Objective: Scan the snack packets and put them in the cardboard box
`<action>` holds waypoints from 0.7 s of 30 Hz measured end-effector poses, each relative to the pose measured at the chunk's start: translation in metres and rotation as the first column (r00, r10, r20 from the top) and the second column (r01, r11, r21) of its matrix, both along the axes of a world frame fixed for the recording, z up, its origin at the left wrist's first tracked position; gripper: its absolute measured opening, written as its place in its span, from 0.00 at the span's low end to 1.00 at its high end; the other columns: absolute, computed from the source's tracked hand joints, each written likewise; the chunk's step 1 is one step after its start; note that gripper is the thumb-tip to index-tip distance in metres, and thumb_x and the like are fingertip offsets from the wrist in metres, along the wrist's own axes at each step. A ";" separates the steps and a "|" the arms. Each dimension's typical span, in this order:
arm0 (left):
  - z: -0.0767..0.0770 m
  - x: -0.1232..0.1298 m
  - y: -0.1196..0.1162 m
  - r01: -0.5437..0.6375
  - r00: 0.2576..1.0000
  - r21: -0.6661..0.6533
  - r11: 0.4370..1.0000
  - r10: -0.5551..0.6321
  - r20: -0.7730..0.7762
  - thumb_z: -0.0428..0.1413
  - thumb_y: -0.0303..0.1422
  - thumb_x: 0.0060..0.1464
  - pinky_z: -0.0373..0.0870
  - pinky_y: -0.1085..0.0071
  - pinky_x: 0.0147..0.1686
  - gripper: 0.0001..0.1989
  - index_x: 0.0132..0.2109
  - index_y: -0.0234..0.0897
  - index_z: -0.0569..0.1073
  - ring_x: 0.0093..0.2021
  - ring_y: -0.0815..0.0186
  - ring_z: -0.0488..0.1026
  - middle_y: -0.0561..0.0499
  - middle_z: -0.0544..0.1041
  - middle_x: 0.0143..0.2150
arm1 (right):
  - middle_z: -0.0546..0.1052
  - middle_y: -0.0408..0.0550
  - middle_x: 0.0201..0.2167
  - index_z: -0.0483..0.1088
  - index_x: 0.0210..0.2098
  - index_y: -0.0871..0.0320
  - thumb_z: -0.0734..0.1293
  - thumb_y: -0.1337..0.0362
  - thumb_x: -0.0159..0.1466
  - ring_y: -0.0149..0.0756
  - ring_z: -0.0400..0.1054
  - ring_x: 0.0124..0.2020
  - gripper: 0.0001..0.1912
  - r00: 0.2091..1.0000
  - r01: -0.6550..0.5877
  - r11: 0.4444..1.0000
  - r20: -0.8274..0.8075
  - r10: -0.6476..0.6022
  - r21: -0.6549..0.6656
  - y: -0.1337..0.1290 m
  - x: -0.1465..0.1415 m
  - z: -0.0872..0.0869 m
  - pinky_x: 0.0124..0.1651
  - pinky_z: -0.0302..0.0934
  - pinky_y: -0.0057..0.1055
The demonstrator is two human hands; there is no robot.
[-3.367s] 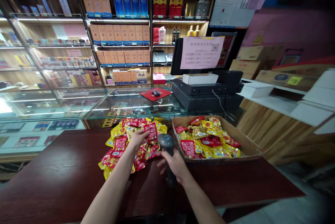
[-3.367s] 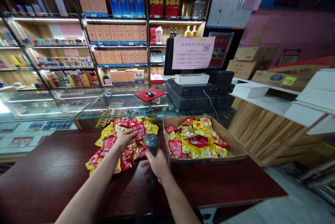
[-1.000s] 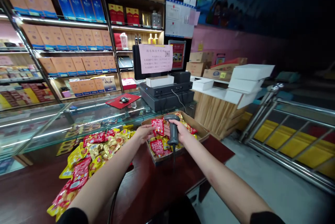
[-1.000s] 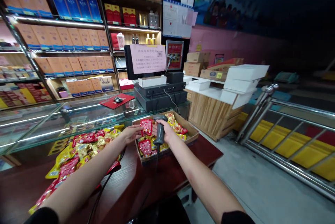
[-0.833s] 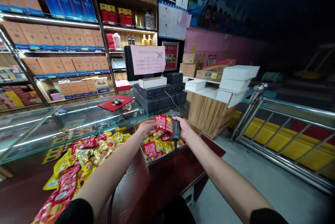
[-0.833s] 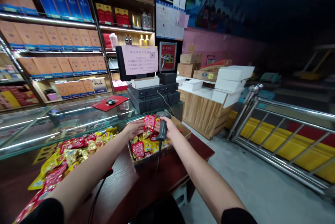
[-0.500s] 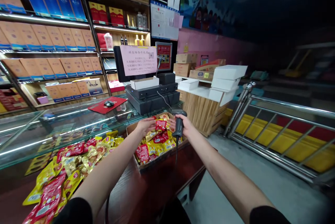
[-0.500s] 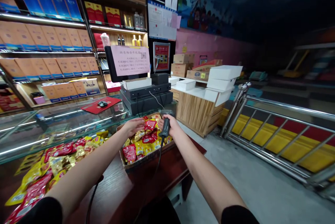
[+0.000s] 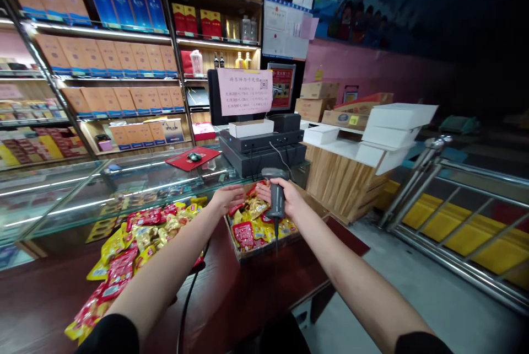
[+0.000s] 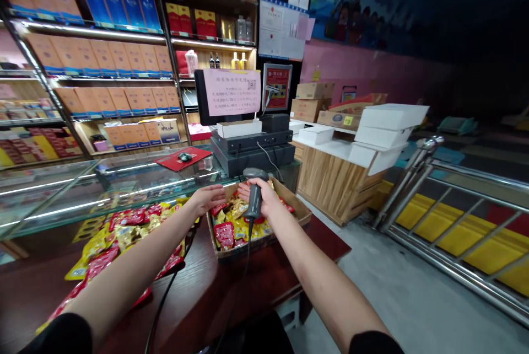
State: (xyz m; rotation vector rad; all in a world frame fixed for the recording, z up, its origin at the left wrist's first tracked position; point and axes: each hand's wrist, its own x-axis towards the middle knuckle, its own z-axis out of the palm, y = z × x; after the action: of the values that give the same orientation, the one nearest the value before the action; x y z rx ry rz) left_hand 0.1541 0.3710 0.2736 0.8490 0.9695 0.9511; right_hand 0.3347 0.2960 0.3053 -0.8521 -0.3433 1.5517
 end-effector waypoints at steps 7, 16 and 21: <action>-0.004 -0.079 -0.009 -0.109 0.994 0.007 0.994 0.109 0.005 0.65 0.19 0.45 0.78 0.68 0.33 0.15 0.41 0.27 0.72 0.30 0.64 0.79 0.45 0.78 0.31 | 0.79 0.61 0.44 0.66 0.32 0.61 0.61 0.70 0.60 0.43 0.75 0.47 0.03 0.985 -0.165 0.986 -0.043 0.165 0.004 0.011 -0.067 -0.007 0.52 0.68 0.45; -0.014 -0.173 -0.042 -0.234 0.972 -0.007 0.972 0.234 0.012 0.64 0.20 0.47 0.79 0.68 0.36 0.14 0.43 0.27 0.73 0.32 0.62 0.80 0.42 0.80 0.33 | 0.78 0.61 0.43 0.66 0.32 0.61 0.61 0.70 0.60 0.44 0.76 0.46 0.03 0.924 -0.371 0.928 -0.105 0.367 -0.024 0.013 -0.148 -0.027 0.51 0.69 0.46; -0.020 -0.210 -0.068 -0.267 0.963 0.001 0.964 0.267 0.030 0.66 0.22 0.44 0.79 0.66 0.39 0.16 0.42 0.27 0.74 0.33 0.62 0.80 0.41 0.80 0.35 | 0.79 0.59 0.41 0.66 0.33 0.61 0.61 0.71 0.59 0.43 0.76 0.45 0.03 0.886 -0.447 0.893 -0.159 0.435 -0.050 0.007 -0.191 -0.043 0.52 0.68 0.46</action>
State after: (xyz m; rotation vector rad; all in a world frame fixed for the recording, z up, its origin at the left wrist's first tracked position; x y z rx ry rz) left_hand -0.0562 0.3026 0.2536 0.7167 1.0744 1.1931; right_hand 0.1440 0.3027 0.2623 -0.7522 -0.3859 2.0554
